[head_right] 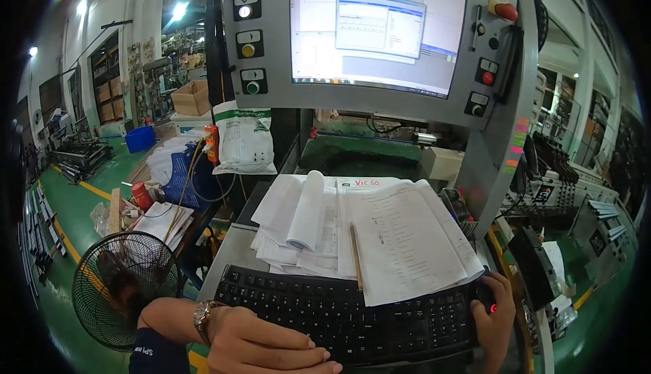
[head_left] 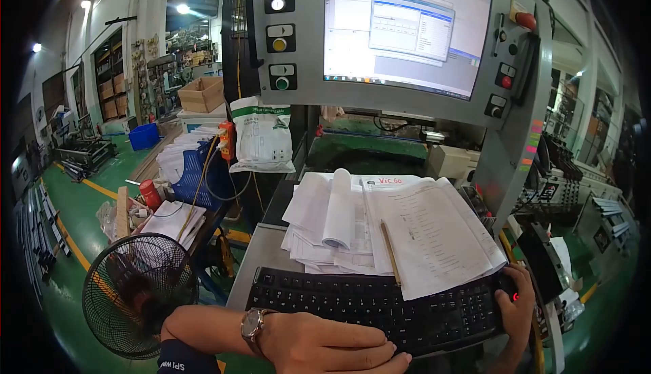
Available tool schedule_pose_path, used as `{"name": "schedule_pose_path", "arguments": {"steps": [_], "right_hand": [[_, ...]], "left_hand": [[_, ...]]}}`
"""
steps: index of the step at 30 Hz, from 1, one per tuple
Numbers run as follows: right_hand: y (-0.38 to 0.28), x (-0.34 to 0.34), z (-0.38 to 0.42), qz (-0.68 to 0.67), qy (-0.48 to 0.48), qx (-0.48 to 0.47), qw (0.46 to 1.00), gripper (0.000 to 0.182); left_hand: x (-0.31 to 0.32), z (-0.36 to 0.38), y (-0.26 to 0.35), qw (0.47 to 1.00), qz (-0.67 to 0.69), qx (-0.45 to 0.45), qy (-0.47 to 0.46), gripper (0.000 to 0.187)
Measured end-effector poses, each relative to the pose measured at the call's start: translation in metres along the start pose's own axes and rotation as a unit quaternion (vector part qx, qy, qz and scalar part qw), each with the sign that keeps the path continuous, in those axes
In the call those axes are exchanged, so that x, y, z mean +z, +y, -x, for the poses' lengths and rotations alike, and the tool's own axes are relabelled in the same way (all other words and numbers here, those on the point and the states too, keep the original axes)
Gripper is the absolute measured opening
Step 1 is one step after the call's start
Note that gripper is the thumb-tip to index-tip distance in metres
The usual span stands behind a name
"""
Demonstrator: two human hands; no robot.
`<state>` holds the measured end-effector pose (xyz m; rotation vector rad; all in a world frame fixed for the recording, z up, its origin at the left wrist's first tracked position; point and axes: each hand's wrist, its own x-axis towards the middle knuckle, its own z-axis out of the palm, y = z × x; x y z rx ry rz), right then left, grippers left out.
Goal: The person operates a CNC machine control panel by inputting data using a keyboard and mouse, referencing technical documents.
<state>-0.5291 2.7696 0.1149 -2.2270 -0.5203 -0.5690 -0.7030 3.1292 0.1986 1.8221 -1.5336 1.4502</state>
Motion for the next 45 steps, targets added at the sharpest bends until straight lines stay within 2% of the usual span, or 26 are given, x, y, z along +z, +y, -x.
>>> {"name": "schedule_pose_path", "arguments": {"steps": [5,11,15,18,23,27,32,36,45], "right_hand": [[-0.002,0.0,0.0,0.004,0.0,-0.002,1.0,0.054],[-0.004,0.0,0.0,-0.001,0.002,0.005,1.0,0.053],[-0.005,0.0,0.0,-0.003,0.001,0.011,1.0,0.053],[-0.003,0.0,0.0,-0.002,0.002,0.011,1.0,0.053],[-0.011,0.002,0.0,-0.009,0.009,0.022,1.0,0.052],[-0.009,0.002,0.0,-0.01,0.01,0.016,1.0,0.052],[-0.006,0.0,0.0,-0.004,0.001,0.013,1.0,0.052],[-0.005,0.0,-0.001,-0.003,0.0,0.003,1.0,0.052],[-0.006,0.0,0.0,-0.001,0.001,0.008,1.0,0.053]], "left_hand": [[0.009,0.003,0.001,0.999,-0.013,0.006,0.038,0.02],[0.007,0.001,0.0,0.999,-0.005,0.007,0.033,0.021],[-0.005,-0.005,-0.002,1.0,0.012,0.004,-0.019,0.022],[0.001,-0.002,0.0,1.0,0.007,0.001,-0.001,0.022],[-0.006,-0.004,0.002,0.999,0.02,-0.013,-0.035,0.022],[0.004,0.001,0.002,1.0,0.006,-0.009,0.011,0.022],[-0.004,-0.003,0.001,1.0,0.015,-0.007,-0.024,0.02],[0.005,0.001,0.001,1.0,0.002,-0.001,0.016,0.019],[0.004,0.001,0.0,1.0,-0.001,-0.001,0.013,0.017]]}}
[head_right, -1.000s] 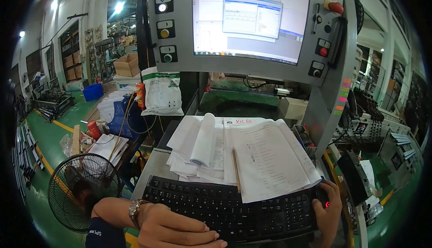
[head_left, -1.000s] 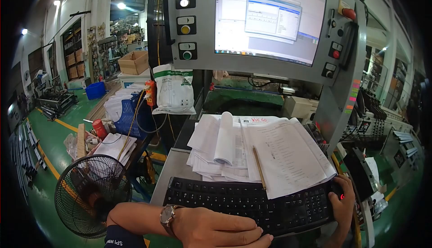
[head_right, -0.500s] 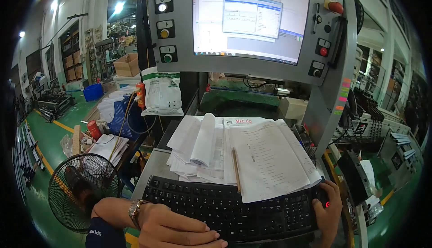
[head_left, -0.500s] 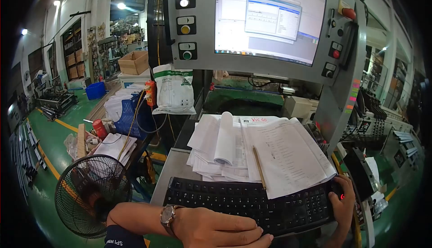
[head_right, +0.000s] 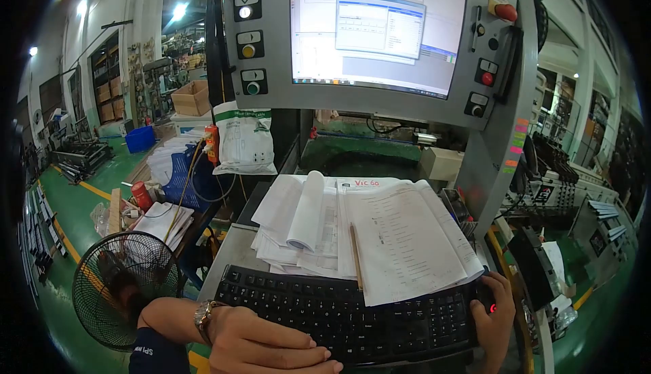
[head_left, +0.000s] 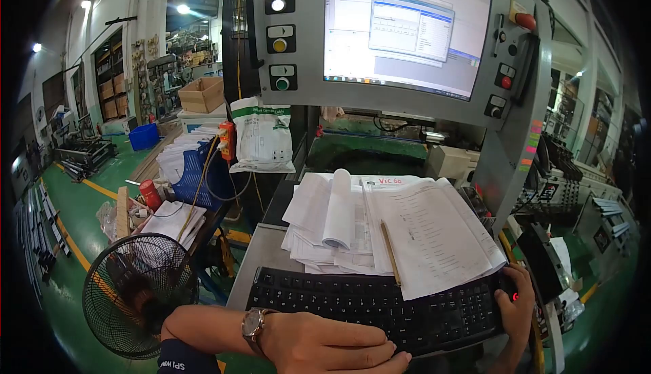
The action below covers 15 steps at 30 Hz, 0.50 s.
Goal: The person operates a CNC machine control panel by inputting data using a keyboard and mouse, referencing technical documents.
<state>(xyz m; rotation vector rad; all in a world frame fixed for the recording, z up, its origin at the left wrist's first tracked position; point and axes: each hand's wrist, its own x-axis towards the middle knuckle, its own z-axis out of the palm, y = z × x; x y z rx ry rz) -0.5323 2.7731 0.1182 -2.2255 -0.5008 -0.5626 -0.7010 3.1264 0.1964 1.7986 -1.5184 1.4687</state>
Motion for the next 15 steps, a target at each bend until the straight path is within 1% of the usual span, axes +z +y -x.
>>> {"name": "schedule_pose_path", "arguments": {"steps": [5,15], "right_hand": [[0.0016,-0.0006,-0.0007,-0.005,-0.007,-0.002,1.0,0.053],[0.0008,0.0002,-0.0013,-0.007,-0.015,-0.002,1.0,0.052]], "left_hand": [[0.003,0.0015,0.0008,1.0,-0.007,-0.002,0.014,0.017],[0.0002,-0.0004,0.0007,1.0,-0.001,-0.003,0.006,0.017]]}}
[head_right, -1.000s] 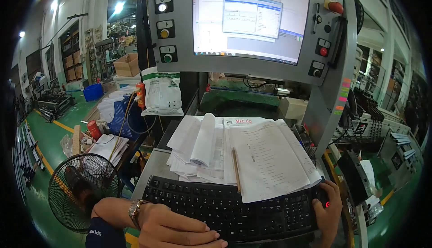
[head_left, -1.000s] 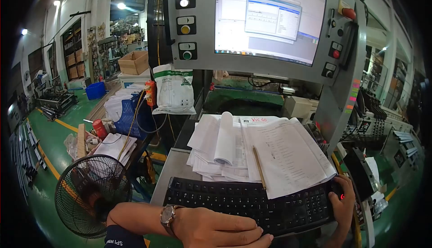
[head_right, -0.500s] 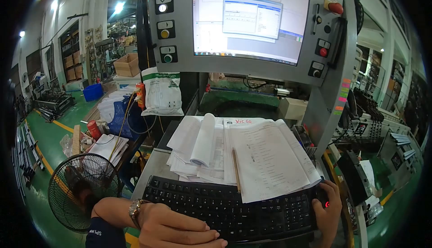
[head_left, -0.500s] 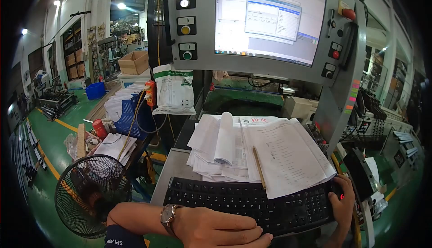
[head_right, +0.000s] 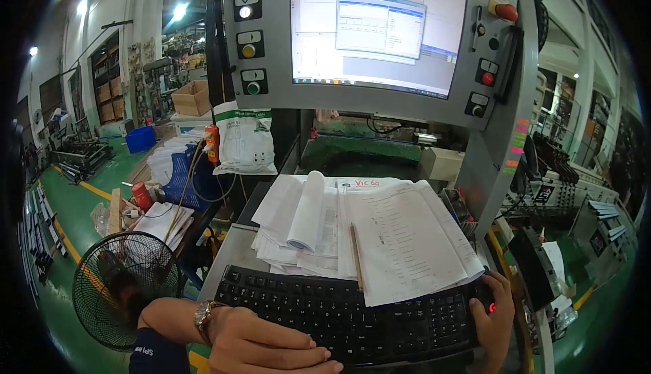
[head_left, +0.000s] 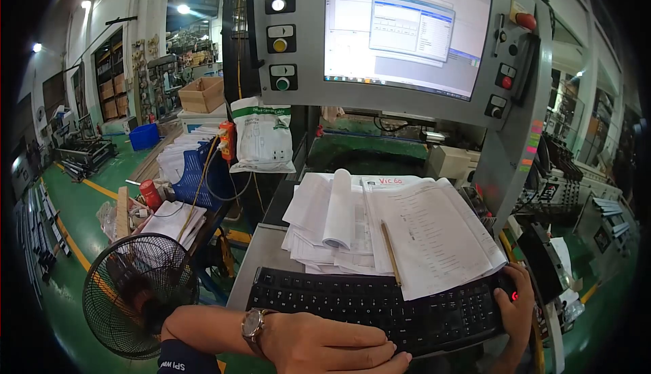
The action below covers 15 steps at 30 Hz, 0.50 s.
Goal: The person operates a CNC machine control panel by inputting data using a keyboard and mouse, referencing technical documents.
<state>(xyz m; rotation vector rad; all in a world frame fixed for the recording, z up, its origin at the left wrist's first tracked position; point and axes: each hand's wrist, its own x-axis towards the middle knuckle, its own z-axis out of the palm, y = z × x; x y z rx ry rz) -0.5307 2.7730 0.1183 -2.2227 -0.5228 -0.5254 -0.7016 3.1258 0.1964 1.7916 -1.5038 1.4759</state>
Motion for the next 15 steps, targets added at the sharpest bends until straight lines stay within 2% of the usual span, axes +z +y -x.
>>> {"name": "schedule_pose_path", "arguments": {"steps": [6,11,15], "right_hand": [[-0.001,-0.001,0.0,0.007,-0.006,-0.003,1.0,0.052],[-0.002,-0.002,0.0,0.004,-0.011,0.0,1.0,0.051],[-0.002,-0.002,0.0,0.004,-0.012,-0.001,1.0,0.052]], "left_hand": [[0.0,0.001,-0.001,1.0,-0.004,0.009,0.001,0.019],[-0.011,-0.006,-0.001,0.998,0.016,-0.003,-0.054,0.02],[0.005,0.005,-0.002,1.0,-0.006,0.015,0.013,0.02]]}}
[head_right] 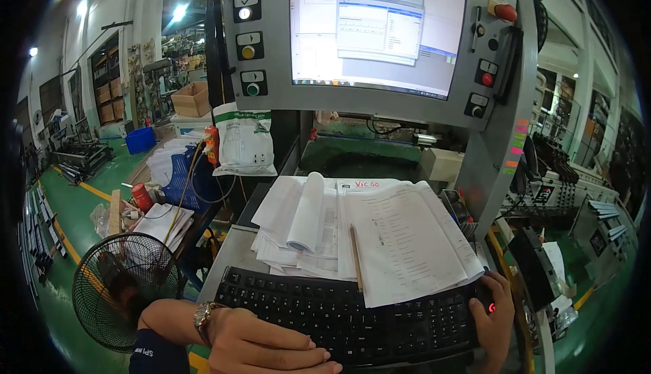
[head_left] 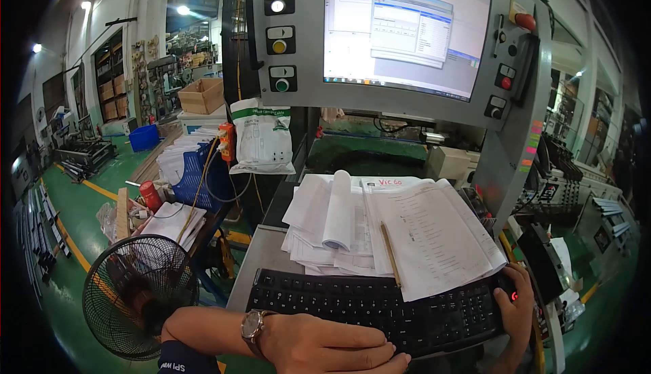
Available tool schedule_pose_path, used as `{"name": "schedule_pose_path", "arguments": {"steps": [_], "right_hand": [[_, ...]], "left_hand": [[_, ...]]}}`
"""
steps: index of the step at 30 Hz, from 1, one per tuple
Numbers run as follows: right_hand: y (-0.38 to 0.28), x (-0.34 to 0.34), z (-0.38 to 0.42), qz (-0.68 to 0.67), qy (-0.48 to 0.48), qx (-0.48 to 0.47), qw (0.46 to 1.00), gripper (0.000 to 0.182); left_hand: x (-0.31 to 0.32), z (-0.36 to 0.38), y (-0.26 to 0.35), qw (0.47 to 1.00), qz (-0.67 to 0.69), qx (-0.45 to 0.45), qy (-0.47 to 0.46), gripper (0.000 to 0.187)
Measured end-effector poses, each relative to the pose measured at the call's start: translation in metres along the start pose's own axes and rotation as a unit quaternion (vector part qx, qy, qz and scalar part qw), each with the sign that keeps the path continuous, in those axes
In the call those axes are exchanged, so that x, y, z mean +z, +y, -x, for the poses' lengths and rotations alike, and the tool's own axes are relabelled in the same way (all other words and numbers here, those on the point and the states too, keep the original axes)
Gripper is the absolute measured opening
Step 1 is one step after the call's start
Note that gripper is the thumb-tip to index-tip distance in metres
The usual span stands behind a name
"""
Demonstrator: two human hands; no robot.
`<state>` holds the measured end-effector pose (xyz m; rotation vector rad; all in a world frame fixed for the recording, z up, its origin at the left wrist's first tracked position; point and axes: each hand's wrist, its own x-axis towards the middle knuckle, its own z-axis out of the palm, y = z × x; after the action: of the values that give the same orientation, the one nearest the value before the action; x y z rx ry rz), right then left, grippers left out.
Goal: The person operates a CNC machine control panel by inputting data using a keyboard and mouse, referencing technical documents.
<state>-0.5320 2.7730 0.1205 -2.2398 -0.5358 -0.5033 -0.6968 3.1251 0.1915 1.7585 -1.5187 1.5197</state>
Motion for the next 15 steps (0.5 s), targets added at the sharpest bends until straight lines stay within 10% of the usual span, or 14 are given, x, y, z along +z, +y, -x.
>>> {"name": "schedule_pose_path", "arguments": {"steps": [15], "right_hand": [[0.0043,0.0003,-0.0006,0.004,-0.007,0.008,1.0,0.053]], "left_hand": [[-0.0048,-0.0042,0.0011,1.0,0.003,-0.013,-0.014,0.019]]}}
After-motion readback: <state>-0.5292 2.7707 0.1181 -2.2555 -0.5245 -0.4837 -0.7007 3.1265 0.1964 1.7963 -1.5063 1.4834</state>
